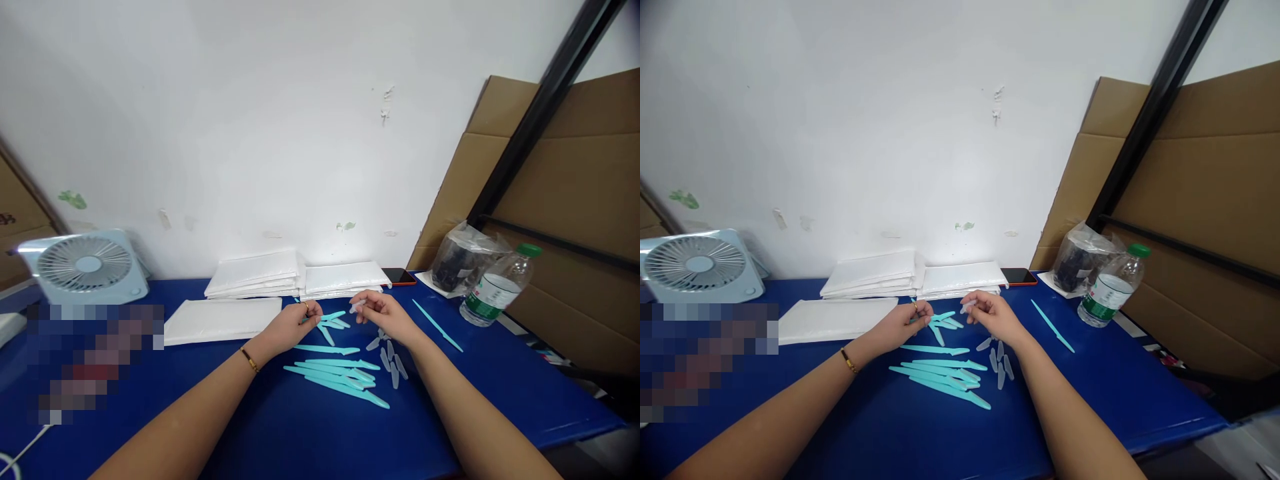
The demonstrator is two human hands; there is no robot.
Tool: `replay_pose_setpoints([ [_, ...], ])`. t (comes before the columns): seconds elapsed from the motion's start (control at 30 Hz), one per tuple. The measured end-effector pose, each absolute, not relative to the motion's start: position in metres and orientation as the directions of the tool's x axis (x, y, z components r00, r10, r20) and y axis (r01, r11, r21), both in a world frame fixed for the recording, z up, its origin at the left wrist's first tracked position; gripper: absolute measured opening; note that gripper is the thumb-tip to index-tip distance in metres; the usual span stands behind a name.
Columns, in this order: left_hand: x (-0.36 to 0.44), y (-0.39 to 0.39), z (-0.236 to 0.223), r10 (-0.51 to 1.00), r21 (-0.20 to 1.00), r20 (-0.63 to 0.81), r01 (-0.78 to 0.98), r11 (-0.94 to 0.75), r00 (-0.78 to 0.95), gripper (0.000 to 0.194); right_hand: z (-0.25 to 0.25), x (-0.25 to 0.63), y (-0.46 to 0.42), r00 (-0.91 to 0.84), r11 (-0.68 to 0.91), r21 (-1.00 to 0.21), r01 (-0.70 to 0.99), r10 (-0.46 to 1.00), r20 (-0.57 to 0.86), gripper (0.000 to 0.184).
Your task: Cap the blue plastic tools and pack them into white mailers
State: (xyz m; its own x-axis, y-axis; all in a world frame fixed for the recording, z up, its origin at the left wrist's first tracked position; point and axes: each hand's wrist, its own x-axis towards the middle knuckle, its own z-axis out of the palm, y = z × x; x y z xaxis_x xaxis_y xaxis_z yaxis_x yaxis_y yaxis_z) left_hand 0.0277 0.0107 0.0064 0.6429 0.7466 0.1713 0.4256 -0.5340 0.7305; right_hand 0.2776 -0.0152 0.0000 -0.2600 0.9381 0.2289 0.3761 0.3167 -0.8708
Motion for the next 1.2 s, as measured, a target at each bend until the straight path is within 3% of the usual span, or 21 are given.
replay_pose_setpoints([
  [0.13,0.028,0.011,0.009,0.732,0.679,0.217,0.439,-0.588,0.645,0.021,0.002,0.272,-0.018,-0.296,0.334,-0.898,0.285,0.922,0.25,0.022],
  [0.7,0.029,0.01,0.012,0.746,0.651,0.219,0.475,-0.592,0.628,0.021,0.008,0.269,-0.023,-0.259,0.36,-0.857,0.369,0.925,0.277,0.016],
  [0.87,0.028,0.01,0.011,0.744,0.643,0.216,0.481,-0.596,0.632,0.019,0.008,0.267,-0.024,-0.261,0.381,-0.854,0.354,0.917,0.301,0.017],
  [1.03,0.033,0.004,0.013,0.739,0.62,0.259,0.479,-0.621,0.622,0.018,-0.003,0.259,-0.022,-0.324,0.333,-0.899,0.284,0.916,0.237,0.025],
  [1.1,0.035,0.003,0.013,0.725,0.604,0.273,0.473,-0.641,0.633,0.019,-0.005,0.258,-0.022,-0.323,0.326,-0.888,0.325,0.92,0.22,0.027],
  [1.2,0.032,0.006,0.009,0.684,0.535,0.29,0.478,-0.696,0.67,0.02,-0.005,0.26,-0.022,-0.304,0.386,-0.774,0.502,0.917,0.26,0.025],
])
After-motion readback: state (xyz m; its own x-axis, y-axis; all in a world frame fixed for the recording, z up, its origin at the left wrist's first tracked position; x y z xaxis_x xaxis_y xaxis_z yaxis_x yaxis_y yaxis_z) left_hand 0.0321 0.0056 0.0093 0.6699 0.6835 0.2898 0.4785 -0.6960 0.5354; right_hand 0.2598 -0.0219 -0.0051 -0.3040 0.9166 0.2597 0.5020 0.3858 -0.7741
